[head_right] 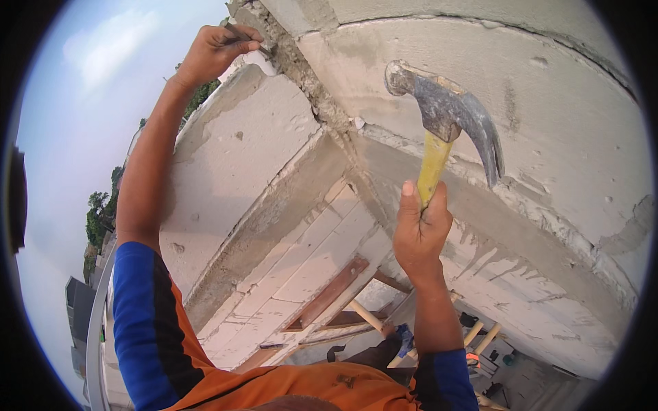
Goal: The person uses a hammer to strike a metal rod against a concrete block wall, removing material and clearing debris along a vertical joint while standing on a scaffold.
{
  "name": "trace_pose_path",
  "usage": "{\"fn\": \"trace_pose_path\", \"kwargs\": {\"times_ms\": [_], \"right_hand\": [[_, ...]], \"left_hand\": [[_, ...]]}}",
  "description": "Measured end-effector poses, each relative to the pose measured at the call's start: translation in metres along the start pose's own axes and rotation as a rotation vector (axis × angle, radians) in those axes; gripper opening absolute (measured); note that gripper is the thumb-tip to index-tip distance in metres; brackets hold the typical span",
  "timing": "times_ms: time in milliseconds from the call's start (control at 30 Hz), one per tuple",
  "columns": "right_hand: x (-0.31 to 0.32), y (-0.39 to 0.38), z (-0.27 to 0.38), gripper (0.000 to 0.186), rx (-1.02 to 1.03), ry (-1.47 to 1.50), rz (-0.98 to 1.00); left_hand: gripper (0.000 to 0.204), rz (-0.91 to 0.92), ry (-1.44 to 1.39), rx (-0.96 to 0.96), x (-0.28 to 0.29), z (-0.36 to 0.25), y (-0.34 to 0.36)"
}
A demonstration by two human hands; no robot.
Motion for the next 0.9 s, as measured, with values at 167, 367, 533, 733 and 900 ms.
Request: {"fn": "trace_pose_path", "kwargs": {"times_ms": [167, 367, 533, 733, 900], "right_hand": [[-0.006, -0.009, -0.01, 0.017, -0.037, -0.085, 0.049], [-0.026, -0.03, -0.009, 0.014, 0.002, -0.178, 0.09], [-0.066, -0.025, -0.018, 0.013, 0.057, -0.189, 0.145], [-0.097, -0.019, -0.01, 0.012, 0.355, -0.313, 0.037], [-0.098, -0.026, -0.043, 0.02, 0.232, -0.286, 0.003]], "left_hand": [[0.019, 0.119, 0.48, -0.303, -0.05, -0.056, -0.005], [0.015, 0.222, 0.795, -0.343, -0.106, -0.064, -0.023], [0.018, 0.219, 0.843, -0.28, -0.116, -0.064, -0.025], [0.019, 0.154, 0.798, -0.295, -0.106, -0.064, -0.021], [0.01, 0.106, 0.784, -0.36, -0.103, -0.068, -0.019]]}}
Point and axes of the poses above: each hand's wrist, its own y-axis towards the middle knuckle, its own x-axis out of the back of the hand, z = x × y, the point moved 8 cm from there along y, towards the middle knuckle, and after that the axes turned 14 degrees about z, right-handed, at the moved point
